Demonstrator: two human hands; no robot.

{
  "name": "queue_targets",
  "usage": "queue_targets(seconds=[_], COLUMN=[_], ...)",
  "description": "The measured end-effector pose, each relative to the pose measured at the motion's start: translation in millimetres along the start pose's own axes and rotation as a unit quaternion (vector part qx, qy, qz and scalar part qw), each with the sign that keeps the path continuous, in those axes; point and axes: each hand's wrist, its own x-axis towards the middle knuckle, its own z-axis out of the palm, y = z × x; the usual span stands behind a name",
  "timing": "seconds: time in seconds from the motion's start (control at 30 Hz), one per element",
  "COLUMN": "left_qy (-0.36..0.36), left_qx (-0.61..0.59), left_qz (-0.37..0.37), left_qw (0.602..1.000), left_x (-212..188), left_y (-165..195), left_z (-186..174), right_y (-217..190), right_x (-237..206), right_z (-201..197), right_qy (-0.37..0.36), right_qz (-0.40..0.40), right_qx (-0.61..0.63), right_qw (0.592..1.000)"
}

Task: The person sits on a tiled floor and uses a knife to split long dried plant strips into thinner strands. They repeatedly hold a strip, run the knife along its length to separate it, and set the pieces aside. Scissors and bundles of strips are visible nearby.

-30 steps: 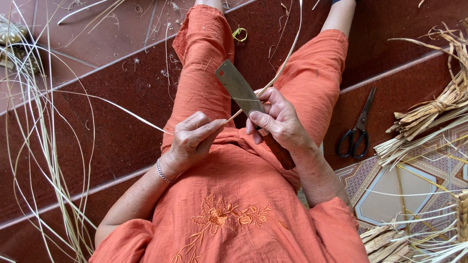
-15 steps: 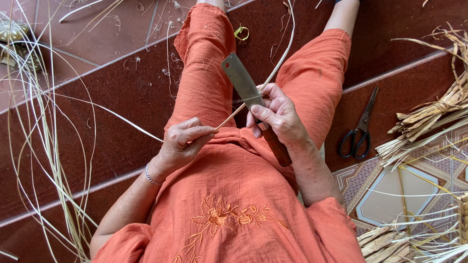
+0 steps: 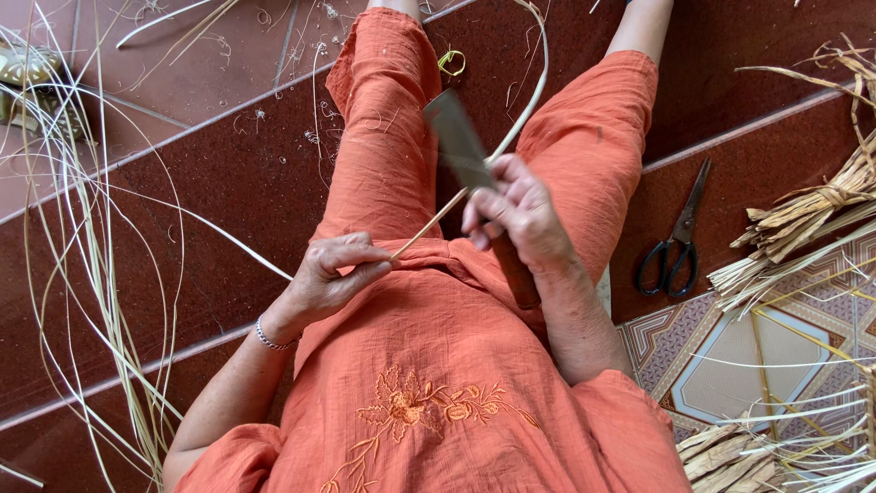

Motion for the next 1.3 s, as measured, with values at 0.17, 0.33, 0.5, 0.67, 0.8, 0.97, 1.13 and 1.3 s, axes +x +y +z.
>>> queue_targets(seconds=[0.17,0.33,0.5,0.67,0.8,0.97,1.13,1.3], left_qy=[-0.003,-0.023,-0.004,0.043,0.003,-0.038,-0.051,-0.061], left_qx=[0.01,0.036,0.067,0.036,-0.011,-0.152,-0.219,-0.232], left_qz=[-0.044,-0.064,-0.038,-0.005,-0.013,-0.155,-0.254,-0.288], left_qw=[0.999,0.997,0.997,0.998,1.0,0.975,0.941,0.927], left_x=[-9,7,38,57,56,44,36,31], left_y=[-7,-6,-1,-9,-21,-27,-20,-10], left_z=[-5,-2,31,44,39,31,22,15], right_y=[-10,3,25,31,36,39,38,36], right_x=[-1,2,4,-9,-12,-12,-13,-13], right_z=[-15,-8,10,13,10,6,4,1], right_qy=[0.041,0.056,0.062,0.028,-0.038,-0.028,-0.029,-0.002], right_qz=[-0.002,-0.011,-0.041,0.03,0.075,0.058,0.055,0.037], right_qx=[0.02,0.027,0.012,0.012,0.031,0.08,0.096,0.082], right_qw=[0.999,0.998,0.997,0.999,0.996,0.995,0.993,0.996])
